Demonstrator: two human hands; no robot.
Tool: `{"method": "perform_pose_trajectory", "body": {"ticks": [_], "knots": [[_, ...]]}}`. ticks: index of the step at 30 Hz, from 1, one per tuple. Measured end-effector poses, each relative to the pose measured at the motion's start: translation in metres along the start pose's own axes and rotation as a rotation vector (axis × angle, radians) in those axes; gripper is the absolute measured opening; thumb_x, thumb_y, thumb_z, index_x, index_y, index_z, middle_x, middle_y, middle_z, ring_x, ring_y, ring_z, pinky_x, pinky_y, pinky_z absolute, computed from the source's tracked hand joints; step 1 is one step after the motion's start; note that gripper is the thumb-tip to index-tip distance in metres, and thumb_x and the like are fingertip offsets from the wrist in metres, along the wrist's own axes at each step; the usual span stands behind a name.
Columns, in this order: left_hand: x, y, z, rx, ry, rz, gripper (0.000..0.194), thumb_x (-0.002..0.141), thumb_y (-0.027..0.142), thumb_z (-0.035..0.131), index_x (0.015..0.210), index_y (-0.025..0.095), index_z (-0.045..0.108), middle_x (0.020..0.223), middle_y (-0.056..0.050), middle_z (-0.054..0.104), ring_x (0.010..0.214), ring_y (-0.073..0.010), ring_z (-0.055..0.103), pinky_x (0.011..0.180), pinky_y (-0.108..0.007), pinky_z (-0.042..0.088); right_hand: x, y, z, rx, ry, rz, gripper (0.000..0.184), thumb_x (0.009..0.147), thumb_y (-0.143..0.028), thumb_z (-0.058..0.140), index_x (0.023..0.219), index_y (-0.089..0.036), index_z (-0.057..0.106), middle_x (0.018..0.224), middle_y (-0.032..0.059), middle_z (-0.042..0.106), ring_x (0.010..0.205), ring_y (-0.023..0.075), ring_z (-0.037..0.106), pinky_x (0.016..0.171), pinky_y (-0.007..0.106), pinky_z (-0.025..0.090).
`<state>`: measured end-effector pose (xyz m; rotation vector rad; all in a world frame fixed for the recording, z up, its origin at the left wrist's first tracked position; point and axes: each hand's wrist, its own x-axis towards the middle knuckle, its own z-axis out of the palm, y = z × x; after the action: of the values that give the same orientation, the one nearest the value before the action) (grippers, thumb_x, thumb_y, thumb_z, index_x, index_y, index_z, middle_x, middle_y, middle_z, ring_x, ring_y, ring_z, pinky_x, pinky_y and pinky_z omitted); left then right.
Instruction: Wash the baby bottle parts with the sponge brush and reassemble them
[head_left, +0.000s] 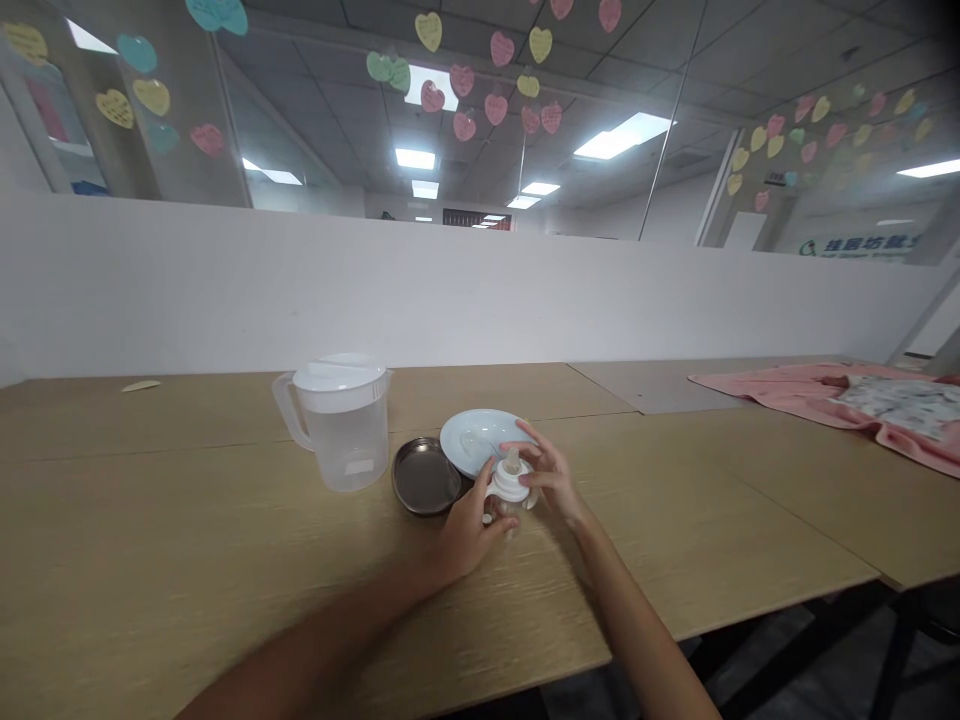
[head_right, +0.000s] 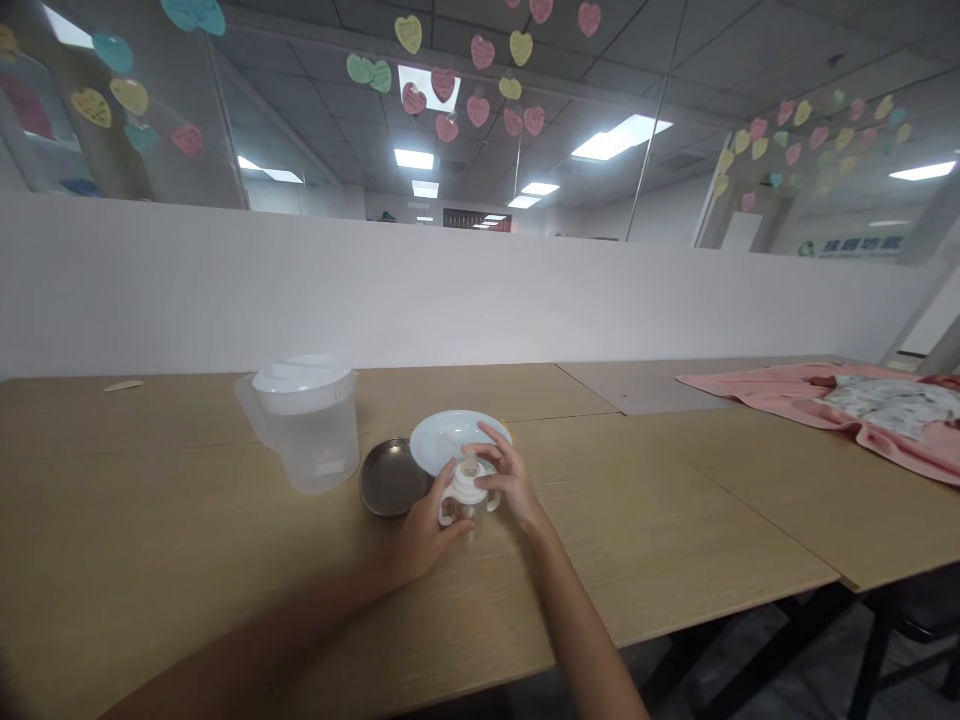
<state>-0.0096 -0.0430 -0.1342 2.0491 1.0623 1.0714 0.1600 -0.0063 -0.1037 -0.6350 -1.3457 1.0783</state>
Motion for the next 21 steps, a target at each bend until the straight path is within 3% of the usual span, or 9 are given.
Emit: {"method": "perform_pose_trajectory", "body": {"ticks": [3, 5, 8, 12, 17, 21], "knots": [[-0.001, -0.002, 0.002, -0.01, 0.0, 0.045, 0.082, 0.076, 0.025, 0.064, 0.144, 0.023, 0.02, 0.127, -0.009, 0.054, 0.11, -0.0237, 0.053, 0.097, -0.039, 0.041, 0.0, 0.007, -0.008, -0.241, 0.288, -0.171, 0.047, 0.069, -0.026, 0.06, 0.115, -0.022, 0.059, 0.093, 0.0054, 0.07, 0.093, 0.0224, 0.061, 0.088, 0.042, 0.044], [-0.001, -0.001, 0.003, -0.006, -0.017, 0.08, 0.081, 0.077, 0.027, 0.064, 0.144, 0.021, 0.02, 0.135, -0.011, 0.047, 0.118, -0.0254, 0.047, 0.099, -0.04, 0.039, -0.004, 0.012, -0.011, -0.462, 0.345, -0.281, 0.037, 0.077, -0.03, 0.055, 0.112, -0.02, 0.061, 0.09, 0.0057, 0.069, 0.091, 0.0219, 0.061, 0.09, 0.042, 0.043], [-0.002, 0.001, 0.002, -0.013, -0.032, 0.104, 0.08, 0.078, 0.027, 0.064, 0.144, 0.021, 0.02, 0.139, -0.012, 0.042, 0.117, -0.0258, 0.048, 0.098, -0.04, 0.041, -0.011, 0.014, -0.011, -0.633, 0.184, -0.424, 0.039, 0.082, -0.037, 0.049, 0.117, -0.019, 0.057, 0.094, 0.0067, 0.067, 0.091, 0.0221, 0.061, 0.089, 0.039, 0.044], [-0.002, 0.002, 0.002, -0.028, -0.029, 0.119, 0.075, 0.079, 0.027, 0.062, 0.142, 0.021, 0.022, 0.136, -0.012, 0.046, 0.108, -0.0235, 0.054, 0.095, -0.04, 0.043, -0.015, 0.012, -0.001, -0.764, -0.063, -0.42, 0.048, 0.078, -0.041, 0.057, 0.122, -0.022, 0.053, 0.109, 0.0087, 0.064, 0.096, 0.0248, 0.06, 0.086, 0.038, 0.046], [-0.001, 0.0, 0.003, -0.037, -0.043, 0.102, 0.074, 0.079, 0.028, 0.063, 0.141, 0.022, 0.023, 0.127, -0.01, 0.052, 0.093, -0.018, 0.058, 0.09, -0.037, 0.047, -0.013, 0.001, 0.006, -0.659, -0.026, -0.332, 0.035, 0.077, -0.039, 0.059, 0.107, -0.021, 0.059, 0.098, 0.0066, 0.066, 0.085, 0.0213, 0.062, 0.077, 0.033, 0.049], [-0.001, -0.003, 0.003, -0.038, -0.054, 0.082, 0.073, 0.079, 0.03, 0.063, 0.141, 0.021, 0.026, 0.12, -0.01, 0.057, 0.097, -0.0209, 0.058, 0.09, -0.038, 0.047, -0.014, -0.011, 0.004, -0.516, -0.034, -0.259, 0.032, 0.077, -0.037, 0.061, 0.104, -0.02, 0.059, 0.088, 0.0031, 0.063, 0.076, 0.017, 0.059, 0.071, 0.029, 0.048]]}}
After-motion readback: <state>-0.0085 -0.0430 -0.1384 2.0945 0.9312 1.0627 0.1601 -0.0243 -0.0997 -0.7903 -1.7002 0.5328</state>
